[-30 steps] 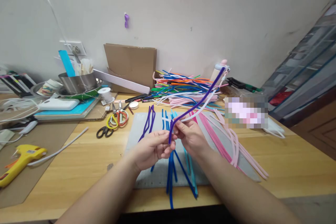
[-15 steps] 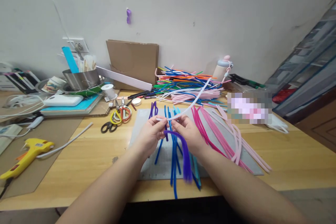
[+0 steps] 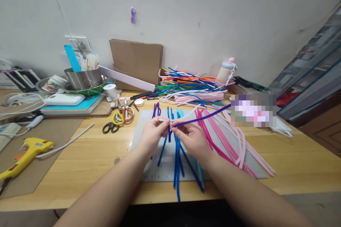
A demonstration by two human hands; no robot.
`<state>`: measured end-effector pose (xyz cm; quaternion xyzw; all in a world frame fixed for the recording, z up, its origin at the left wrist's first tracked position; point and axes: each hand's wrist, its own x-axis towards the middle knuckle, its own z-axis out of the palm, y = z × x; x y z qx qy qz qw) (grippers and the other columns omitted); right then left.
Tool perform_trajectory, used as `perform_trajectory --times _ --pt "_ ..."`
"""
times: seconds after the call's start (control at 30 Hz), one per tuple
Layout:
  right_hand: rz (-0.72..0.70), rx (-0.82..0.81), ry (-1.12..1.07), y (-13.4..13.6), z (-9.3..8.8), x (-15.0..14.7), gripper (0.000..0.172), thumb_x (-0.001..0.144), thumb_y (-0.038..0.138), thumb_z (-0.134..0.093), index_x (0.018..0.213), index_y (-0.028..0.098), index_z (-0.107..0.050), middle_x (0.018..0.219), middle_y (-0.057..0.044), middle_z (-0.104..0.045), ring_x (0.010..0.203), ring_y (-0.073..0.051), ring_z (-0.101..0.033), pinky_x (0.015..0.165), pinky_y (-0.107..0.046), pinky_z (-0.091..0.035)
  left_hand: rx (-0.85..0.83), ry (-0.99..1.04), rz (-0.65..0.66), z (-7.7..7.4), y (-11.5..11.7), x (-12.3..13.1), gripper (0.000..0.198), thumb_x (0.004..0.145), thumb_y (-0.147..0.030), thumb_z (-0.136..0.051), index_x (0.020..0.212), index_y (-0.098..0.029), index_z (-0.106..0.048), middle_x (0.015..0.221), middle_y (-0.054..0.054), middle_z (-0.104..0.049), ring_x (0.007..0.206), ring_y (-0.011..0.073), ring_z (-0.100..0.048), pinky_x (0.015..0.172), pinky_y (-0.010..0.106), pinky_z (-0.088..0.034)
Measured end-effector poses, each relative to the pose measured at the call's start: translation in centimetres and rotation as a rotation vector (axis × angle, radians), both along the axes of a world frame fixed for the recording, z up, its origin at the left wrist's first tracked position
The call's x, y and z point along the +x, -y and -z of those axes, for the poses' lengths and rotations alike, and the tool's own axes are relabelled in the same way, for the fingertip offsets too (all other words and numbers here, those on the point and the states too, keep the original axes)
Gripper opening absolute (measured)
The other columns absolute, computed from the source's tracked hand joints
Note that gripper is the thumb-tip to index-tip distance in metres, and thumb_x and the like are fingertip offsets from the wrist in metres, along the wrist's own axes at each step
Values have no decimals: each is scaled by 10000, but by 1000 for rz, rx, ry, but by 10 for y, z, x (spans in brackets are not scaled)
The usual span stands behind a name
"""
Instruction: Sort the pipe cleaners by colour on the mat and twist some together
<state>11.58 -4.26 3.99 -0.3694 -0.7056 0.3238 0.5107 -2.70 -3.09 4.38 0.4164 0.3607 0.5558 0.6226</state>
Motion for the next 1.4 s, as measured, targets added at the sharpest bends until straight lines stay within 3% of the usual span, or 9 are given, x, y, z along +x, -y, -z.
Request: perform_trajectory --times 0.13,0.23,0.4,0.5,0.7,0.83,1.0,1.23,1.4 --pt "109 254 193 -4 -9 9 120 792 300 -633 885 224 -642 952 -60 -619 919 -221 -573 846 -380 -420 7 -14 40 0 -1 -1 291 636 -375 -763 731 -148 -607 509 -45 -514 443 56 -392 450 190 -277" --pt "110 299 252 -7 -14 13 116 763 294 -663 858 233 -643 1003 -64 -613 1012 -251 -546 911 -426 -372 5 -25 74 -1 0 -1 294 625 -360 -772 756 -142 -624 544 -33 -537 459 60 -404 456 197 -279" --pt "-104 97 151 -11 -17 16 70 795 281 -629 802 214 -611 807 -30 -629 812 -194 -587 778 -353 -440 -5 -1 124 -3 3 0 285 619 -329 -784 758 -153 -608 608 -36 -552 488 50 -416 471 190 -283" --pt "-89 22 95 -13 -18 19 97 797 296 -625 784 204 -598 771 -19 -612 760 -176 -577 716 -319 -444 -59 31 181 -5 5 0 269 665 -350 -751 789 -167 -596 627 -42 -533 511 52 -432 481 183 -291" --pt "-65 4 23 -17 -19 28 129 785 321 -641 797 199 -602 796 -27 -611 797 -179 -569 732 -314 -446 -163 60 360 -5 7 -2 271 684 -348 -732 745 -121 -597 671 4 -541 523 50 -435 489 183 -279" --pt "-69 -68 -49 -18 -22 28 151 786 315 -633 876 204 -584 830 -25 -596 788 -162 -566 734 -310 -451 -144 49 356 -4 7 -2 251 680 -324 -735 690 -133 -572 612 -22 -508 473 37 -382 472 187 -247" --pt "-126 -321 -120 -18 -26 28 261 754 370 -653 926 186 -586 706 -12 -617 590 -131 -544 566 -278 -441 -102 -7 306 -3 6 -1 233 680 -328 -730 751 -159 -586 565 -47 -487 447 46 -366 465 200 -234" --pt "-260 -430 -205 -21 -24 38 245 780 387 -637 889 169 -614 734 -30 -669 630 -151 -603 671 -320 -465 -50 -62 269 -2 4 0 234 687 -343 -711 730 -156 -577 538 -50 -477 442 56 -353 459 209 -219" --pt "-265 -429 -183 -21 -26 40 201 771 356 -651 827 168 -607 735 -26 -664 651 -150 -607 679 -309 -458 -38 -63 265 -3 4 -1 223 705 -340 -691 714 -154 -567 542 -46 -476 449 56 -353 462 211 -221"
